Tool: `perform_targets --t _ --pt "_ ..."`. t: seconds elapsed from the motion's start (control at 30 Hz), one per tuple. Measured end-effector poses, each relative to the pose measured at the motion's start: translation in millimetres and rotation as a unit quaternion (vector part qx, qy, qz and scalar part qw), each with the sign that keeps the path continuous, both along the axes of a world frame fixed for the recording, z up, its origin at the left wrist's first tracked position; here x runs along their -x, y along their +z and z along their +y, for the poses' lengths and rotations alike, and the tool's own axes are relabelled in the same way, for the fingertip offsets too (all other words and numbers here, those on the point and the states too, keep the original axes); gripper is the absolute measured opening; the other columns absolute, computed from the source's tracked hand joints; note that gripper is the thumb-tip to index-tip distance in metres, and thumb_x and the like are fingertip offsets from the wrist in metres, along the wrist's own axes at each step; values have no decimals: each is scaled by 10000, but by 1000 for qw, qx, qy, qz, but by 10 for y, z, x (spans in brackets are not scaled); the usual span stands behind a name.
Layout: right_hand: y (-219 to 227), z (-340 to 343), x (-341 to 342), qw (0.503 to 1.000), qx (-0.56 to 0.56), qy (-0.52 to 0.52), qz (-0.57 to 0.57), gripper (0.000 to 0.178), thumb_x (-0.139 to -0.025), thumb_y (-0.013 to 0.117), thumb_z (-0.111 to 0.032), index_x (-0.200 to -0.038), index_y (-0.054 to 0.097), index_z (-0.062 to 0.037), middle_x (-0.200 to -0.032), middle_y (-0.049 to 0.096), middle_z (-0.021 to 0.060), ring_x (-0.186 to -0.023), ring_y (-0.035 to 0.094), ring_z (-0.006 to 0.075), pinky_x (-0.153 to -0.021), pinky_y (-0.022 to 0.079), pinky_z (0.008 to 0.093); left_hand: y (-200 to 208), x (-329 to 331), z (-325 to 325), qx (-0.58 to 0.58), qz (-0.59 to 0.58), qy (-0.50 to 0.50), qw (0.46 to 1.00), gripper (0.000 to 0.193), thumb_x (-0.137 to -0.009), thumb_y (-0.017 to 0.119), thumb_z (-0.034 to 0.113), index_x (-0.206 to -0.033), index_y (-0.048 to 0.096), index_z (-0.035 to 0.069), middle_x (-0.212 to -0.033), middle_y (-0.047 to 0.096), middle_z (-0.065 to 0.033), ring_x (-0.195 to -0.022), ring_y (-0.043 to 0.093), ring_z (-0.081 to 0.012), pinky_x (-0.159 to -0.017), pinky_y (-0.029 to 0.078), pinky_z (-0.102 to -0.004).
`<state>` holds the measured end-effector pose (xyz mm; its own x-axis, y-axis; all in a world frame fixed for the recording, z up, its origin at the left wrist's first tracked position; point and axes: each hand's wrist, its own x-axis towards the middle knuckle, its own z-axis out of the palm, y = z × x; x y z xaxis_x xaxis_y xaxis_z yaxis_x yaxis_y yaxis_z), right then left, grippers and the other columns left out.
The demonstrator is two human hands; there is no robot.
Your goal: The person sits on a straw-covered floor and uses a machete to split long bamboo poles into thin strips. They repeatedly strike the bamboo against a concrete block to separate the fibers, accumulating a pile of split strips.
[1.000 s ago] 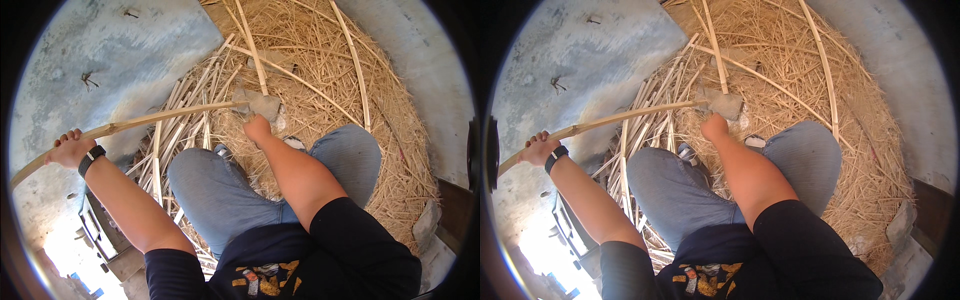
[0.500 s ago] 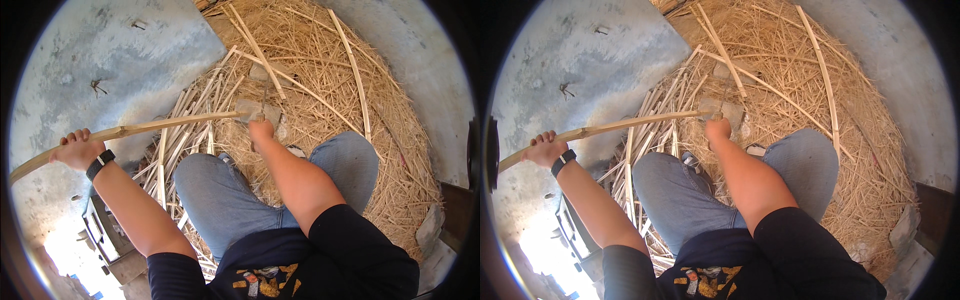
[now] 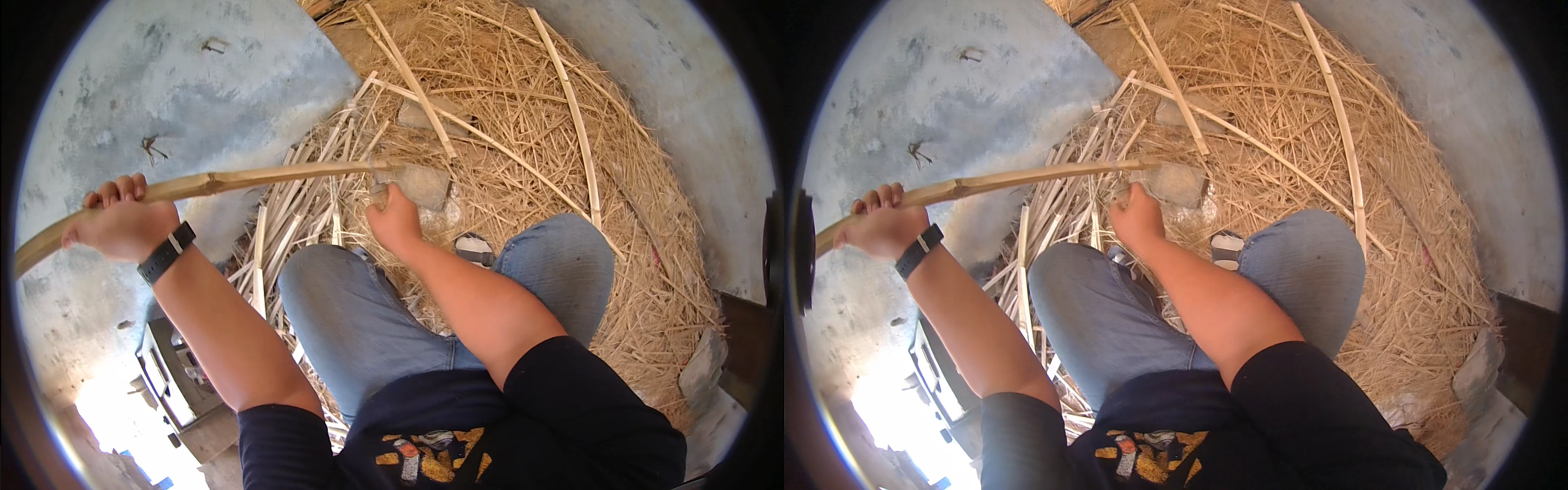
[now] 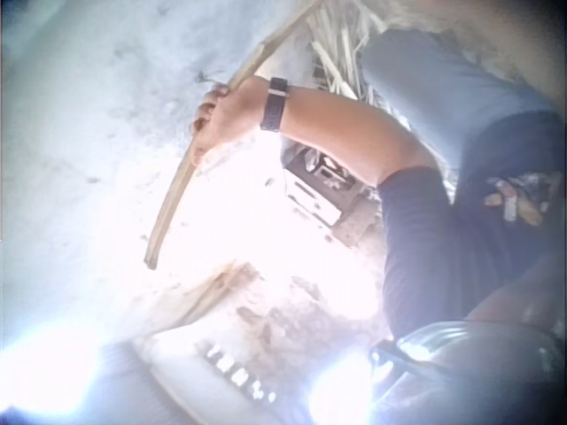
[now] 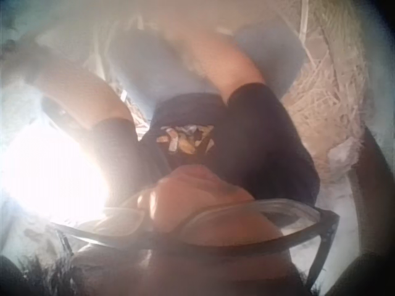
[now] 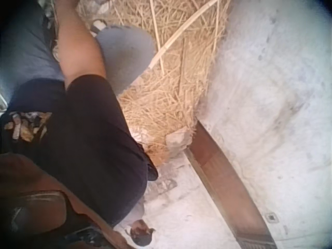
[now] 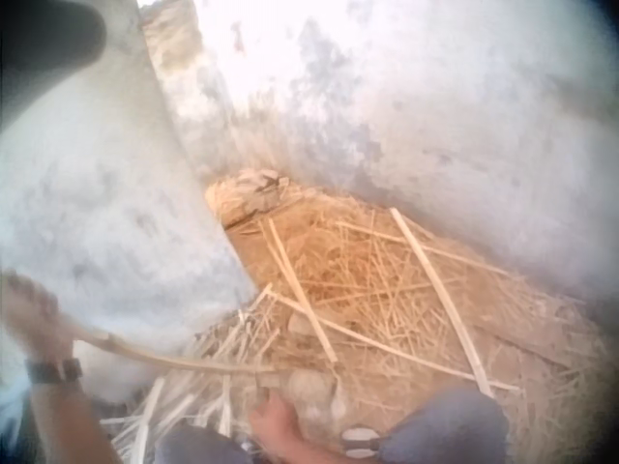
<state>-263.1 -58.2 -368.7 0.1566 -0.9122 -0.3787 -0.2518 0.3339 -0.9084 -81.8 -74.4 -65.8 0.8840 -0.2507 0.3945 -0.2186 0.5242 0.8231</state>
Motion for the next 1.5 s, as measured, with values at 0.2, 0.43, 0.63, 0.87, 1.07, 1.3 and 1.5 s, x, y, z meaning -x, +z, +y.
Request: perform_targets --t 0.2,0.43,0.63,0.87,1.07,1.3,1.5 --pt "-545 229 94 990 -28 100 91 407 -803 649 -182 -1137 555 32 -1047 667 250 -994 653 381 -857 511 455 -53 -217 -58 -17 15 45 999 644 -955 139 705 -814 374 122 -613 292 -6 -525 247 -155 -508 264 -290" --pt "149 -71 -257 989 0 145 -10 436 -797 639 -170 -1164 552 48 -1056 661 242 -995 643 389 -863 508 432 -88 -305 -48 -8 10 -2 1000 653 -945 135 725 -811 369 130 -599 287 8 -518 229 -146 -511 240 -294" --pt "779 -110 -353 958 177 208 -80 383 -800 627 -146 -1123 546 45 -951 661 228 -887 662 353 -787 509 429 -9 -61 -156 8 6 -34 999 621 -974 174 680 -799 387 123 -613 293 5 -510 240 -145 -512 238 -285" --pt "683 -60 -261 981 42 186 -41 333 -809 613 -102 -1108 555 32 -978 681 191 -845 678 315 -763 528 428 18 -99 -130 11 30 -15 999 598 -983 198 657 -810 395 120 -612 288 13 -501 238 -131 -483 231 -277" --pt "1045 25 -394 947 211 209 -118 323 -816 627 -145 -1068 561 46 -834 654 189 -761 644 298 -714 493 397 6 -9 -169 -1 22 -28 999 624 -968 179 685 -840 387 111 -624 304 3 -502 250 -130 -476 249 -273" --pt "1102 -116 -236 959 167 176 -150 349 -778 646 -171 -1050 593 40 -860 666 224 -817 653 378 -748 503 426 40 1 -187 34 -29 -130 991 653 -960 197 699 -892 416 87 -691 406 -43 -592 400 -179 -567 374 -320" --pt "1411 -194 25 959 190 140 -154 363 -776 627 -157 -1080 598 40 -854 654 208 -813 647 323 -752 498 408 170 149 -127 -9 -147 -144 979 539 -978 403 592 -976 461 56 -867 539 -92 -792 571 -249 -756 462 -380"
